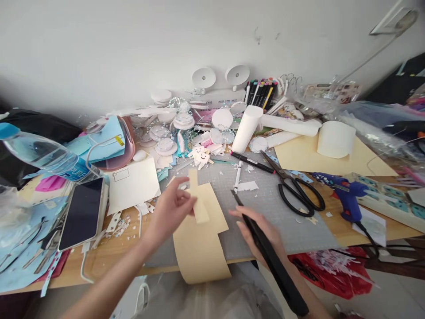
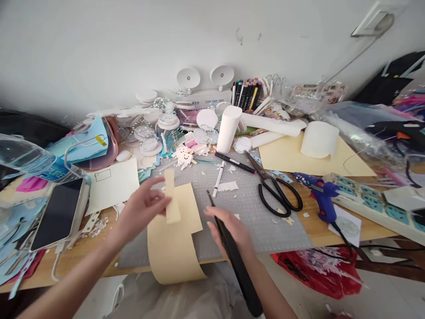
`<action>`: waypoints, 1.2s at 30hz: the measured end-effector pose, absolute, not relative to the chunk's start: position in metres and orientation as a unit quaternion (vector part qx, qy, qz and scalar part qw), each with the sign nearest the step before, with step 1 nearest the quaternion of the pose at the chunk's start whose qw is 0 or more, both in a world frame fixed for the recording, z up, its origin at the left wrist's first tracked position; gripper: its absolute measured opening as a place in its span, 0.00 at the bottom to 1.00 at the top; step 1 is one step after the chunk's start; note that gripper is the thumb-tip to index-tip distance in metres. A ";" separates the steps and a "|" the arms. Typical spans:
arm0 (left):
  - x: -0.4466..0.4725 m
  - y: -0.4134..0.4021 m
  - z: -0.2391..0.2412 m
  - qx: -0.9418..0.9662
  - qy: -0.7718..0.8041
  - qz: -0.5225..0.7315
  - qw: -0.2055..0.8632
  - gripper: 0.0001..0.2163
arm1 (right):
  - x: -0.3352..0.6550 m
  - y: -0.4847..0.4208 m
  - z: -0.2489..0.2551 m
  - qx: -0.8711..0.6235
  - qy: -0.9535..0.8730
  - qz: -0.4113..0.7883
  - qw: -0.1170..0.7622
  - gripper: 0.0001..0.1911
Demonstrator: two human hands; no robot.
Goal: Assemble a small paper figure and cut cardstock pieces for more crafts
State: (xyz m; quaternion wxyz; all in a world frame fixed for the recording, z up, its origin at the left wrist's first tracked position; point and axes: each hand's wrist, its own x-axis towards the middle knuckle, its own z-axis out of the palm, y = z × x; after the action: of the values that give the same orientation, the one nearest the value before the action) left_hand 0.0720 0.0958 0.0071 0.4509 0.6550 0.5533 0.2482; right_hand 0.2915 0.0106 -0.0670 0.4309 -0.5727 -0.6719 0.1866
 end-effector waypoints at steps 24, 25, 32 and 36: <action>0.057 0.044 -0.049 0.875 0.469 0.094 0.069 0.35 | 0.292 0.011 -0.066 -0.567 -0.747 0.236 0.254 0.15; 0.059 0.042 -0.050 0.873 0.473 0.100 0.070 0.34 | 0.292 0.011 -0.065 -0.569 -0.746 0.242 0.249 0.16; 0.057 0.045 -0.043 0.879 0.452 0.080 0.131 0.35 | 0.291 0.015 -0.058 -0.572 -0.736 0.258 0.255 0.14; 0.055 0.046 -0.040 0.863 0.473 0.086 0.155 0.37 | 0.284 0.019 -0.052 -0.604 -0.679 0.296 0.294 0.11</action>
State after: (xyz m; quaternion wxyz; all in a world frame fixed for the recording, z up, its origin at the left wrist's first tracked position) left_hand 0.0549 0.0458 -0.0397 0.1546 0.8633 0.4728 0.0856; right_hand 0.2839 0.0190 -0.0518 0.2939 -0.6036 -0.6795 0.2960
